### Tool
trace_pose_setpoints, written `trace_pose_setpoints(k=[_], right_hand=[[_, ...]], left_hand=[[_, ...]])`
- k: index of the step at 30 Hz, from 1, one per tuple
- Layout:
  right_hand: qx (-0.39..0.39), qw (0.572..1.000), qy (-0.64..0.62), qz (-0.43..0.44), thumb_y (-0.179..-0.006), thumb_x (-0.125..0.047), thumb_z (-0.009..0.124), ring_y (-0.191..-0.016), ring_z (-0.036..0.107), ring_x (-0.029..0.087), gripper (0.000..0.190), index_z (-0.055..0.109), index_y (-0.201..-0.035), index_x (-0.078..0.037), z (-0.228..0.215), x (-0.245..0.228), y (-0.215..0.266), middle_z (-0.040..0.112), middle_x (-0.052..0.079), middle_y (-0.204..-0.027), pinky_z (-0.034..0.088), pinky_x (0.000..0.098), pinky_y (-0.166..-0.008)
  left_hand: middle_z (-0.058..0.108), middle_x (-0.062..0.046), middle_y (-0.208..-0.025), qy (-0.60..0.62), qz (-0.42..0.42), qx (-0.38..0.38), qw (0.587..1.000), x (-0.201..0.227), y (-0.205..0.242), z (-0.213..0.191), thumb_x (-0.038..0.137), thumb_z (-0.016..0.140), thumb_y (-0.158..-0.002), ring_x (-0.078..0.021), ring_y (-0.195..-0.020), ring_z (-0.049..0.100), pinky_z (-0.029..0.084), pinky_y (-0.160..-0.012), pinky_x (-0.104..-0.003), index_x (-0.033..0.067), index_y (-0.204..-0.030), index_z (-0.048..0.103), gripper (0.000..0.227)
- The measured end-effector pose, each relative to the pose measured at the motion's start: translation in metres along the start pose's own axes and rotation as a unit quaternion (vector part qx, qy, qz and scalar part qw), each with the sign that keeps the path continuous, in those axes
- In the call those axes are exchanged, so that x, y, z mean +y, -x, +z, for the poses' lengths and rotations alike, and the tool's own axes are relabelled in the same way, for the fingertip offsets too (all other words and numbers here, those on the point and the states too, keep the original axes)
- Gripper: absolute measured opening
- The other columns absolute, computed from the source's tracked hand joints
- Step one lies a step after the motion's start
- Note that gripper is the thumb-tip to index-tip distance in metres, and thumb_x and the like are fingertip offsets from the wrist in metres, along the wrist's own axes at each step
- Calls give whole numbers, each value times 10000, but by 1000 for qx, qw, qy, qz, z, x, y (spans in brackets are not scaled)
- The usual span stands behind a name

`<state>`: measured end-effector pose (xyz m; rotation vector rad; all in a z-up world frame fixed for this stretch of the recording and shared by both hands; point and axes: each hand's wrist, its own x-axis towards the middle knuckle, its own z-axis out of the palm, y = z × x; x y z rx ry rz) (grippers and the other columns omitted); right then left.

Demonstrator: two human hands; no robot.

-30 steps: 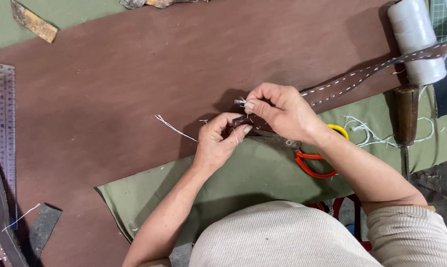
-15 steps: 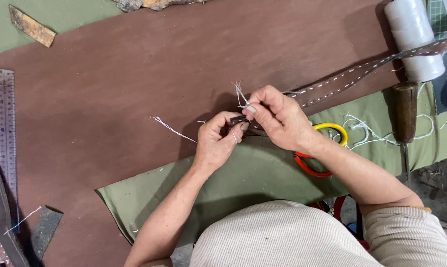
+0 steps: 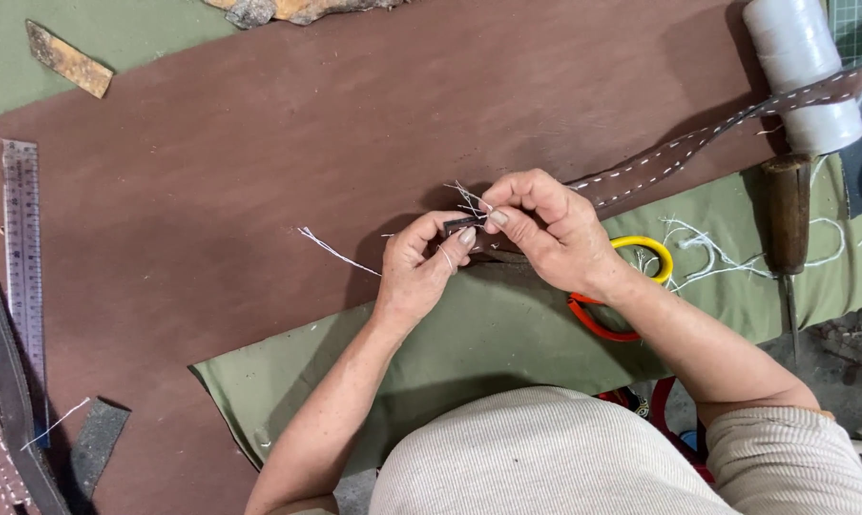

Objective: Hand-stitching a leather belt using an awl and thread on a workbench.

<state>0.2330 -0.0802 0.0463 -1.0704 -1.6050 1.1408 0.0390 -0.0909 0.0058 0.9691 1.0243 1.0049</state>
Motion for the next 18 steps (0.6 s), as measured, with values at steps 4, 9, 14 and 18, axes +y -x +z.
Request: trace_pose_setpoints(k=[4, 9, 14, 18], right_hand=[[-4, 1000, 1, 3, -1031, 4, 610, -712, 599, 140, 120, 662, -1138, 19, 0, 5, 3, 726, 90, -822, 536, 310, -741], [-13, 997, -67, 19, -1031, 18, 601, -756, 600, 122, 133, 659, -1151, 30, -2, -5, -3, 722, 88, -819, 536, 312, -788], [-20, 984, -157, 87, -1023, 53, 587, -809, 657, 158, 157, 643, -1169, 50, -25, 2, -11, 713, 119, -849, 564, 341, -849], [17, 932, -311, 187, -1014, 18, 620, -841, 694, 131, 157, 628, -1171, 12, -34, -2, -26, 716, 71, -879, 585, 307, -880]], left_hand=[[686, -75, -692, -12, -4, 15, 1000, -1, -2, 5, 147, 783, -935, -103, -644, 674, 582, -560, -215, 55, -993, 792, 109], [659, -48, -666, -58, 19, 36, 997, 0, -3, 9, 118, 775, -928, -51, -665, 558, 515, -543, -226, 76, -979, 795, 69], [669, -49, -717, -57, 6, 32, 998, -15, 0, 5, 95, 748, -935, -70, -721, 542, 512, -610, -247, 75, -985, 781, 63], [675, -45, -750, -68, 2, 33, 997, -19, 1, 4, 83, 727, -938, -79, -758, 530, 508, -653, -261, 84, -989, 771, 68]])
